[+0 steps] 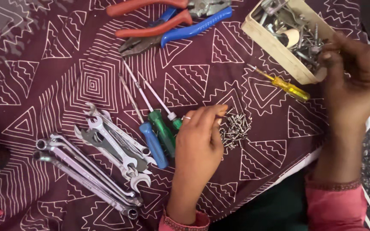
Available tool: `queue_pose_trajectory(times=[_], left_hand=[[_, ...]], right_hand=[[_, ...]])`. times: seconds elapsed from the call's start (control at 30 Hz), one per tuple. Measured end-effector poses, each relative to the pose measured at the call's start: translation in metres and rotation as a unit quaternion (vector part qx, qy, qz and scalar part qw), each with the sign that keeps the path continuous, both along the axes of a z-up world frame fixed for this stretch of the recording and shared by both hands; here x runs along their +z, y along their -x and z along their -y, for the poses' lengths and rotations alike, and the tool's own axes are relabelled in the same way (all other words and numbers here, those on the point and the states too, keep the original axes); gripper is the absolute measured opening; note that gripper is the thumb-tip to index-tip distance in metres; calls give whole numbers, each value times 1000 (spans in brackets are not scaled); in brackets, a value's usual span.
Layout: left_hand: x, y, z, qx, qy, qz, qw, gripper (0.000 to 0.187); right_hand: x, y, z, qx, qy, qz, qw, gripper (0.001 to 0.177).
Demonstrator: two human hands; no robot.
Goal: The person picks up a small white electrical component and a metal piece, then uses a screwdriver to tighten a screw onto the metal piece. They then pick up several small screws by hand and hold them against the white component.
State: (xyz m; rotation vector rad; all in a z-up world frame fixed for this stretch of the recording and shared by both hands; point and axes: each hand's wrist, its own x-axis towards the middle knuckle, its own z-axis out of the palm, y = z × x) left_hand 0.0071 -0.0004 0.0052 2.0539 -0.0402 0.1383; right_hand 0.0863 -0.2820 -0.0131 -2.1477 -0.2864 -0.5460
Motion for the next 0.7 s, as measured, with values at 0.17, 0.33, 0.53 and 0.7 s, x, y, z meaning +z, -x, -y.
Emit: queue_pose_trajectory(times=[0.17,0.33,0.53,0.7], left_hand=[[-4,0,-1,4,-57,63,996,46],[6,2,-9,-60,34,49,996,49],[10,2,-17,-163,-118,83,976,78],[8,7,-15,-116,-43,-62,990,75]], right_hand=[[2,-4,-3,7,22,58,998,28],[29,32,-20,92,-5,-20,996,33],[57,51,-89,243,187,-144,941,41],[63,51,-115,226,221,-207,926,51]])
